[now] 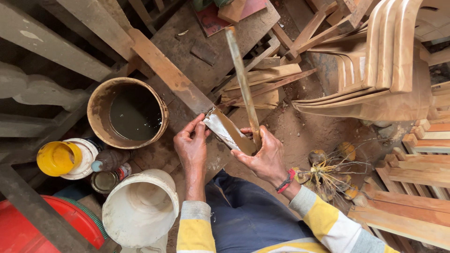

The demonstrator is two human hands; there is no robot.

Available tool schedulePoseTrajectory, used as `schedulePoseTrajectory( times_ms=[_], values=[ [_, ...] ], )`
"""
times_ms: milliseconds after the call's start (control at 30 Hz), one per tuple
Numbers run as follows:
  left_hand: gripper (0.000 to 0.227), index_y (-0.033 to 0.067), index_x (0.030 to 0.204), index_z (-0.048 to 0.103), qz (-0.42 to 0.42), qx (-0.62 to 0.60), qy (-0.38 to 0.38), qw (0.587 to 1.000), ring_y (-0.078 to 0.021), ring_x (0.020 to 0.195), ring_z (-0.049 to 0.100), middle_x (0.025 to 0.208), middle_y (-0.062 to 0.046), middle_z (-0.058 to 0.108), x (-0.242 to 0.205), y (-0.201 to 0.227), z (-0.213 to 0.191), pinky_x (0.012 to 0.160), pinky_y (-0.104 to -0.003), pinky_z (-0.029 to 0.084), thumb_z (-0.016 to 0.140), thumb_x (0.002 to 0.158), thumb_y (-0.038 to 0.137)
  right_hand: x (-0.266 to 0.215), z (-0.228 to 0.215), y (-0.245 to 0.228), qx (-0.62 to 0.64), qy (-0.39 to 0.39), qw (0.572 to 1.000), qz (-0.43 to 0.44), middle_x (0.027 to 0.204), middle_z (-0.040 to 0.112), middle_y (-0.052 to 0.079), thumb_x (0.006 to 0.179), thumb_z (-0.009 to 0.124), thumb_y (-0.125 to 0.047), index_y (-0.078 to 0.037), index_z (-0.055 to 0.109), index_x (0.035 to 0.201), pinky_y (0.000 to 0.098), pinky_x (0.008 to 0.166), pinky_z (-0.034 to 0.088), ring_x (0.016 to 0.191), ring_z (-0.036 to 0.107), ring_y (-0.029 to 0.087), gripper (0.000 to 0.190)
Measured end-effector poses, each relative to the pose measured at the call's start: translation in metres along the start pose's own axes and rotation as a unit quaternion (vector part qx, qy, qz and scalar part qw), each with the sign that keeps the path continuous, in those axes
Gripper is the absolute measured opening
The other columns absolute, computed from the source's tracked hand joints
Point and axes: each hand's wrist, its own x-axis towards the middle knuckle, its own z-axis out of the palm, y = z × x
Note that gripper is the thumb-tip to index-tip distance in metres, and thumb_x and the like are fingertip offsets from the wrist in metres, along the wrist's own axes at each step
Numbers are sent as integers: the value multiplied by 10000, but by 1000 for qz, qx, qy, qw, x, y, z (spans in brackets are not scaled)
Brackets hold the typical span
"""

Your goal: The person sharpens a metal chisel by rubbing it against a whetstone dipped in a bucket of water.

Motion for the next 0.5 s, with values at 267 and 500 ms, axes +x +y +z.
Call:
schedulePoseTrajectory(
  times_ms=[267,500],
  values=[
    [204,17,1033,806,157,253,34,954,-179,756,763,975,-140,744,-2,16,2,697,-312,625,683,879,74,-1,2,-5,-77,10,997,-3,896,707,73,655,923,-330,-94,679,1048,385,685,569,772,722,240,519],
    [227,-7,1054,778,142,252,16,957,-183,753,763,956,-153,749,-6,17,3,705,-317,622,721,849,71,-4,3,-4,-98,28,993,-53,930,718,83,652,926,-344,-90,669,1104,391,707,571,824,730,264,578]
  ],
)
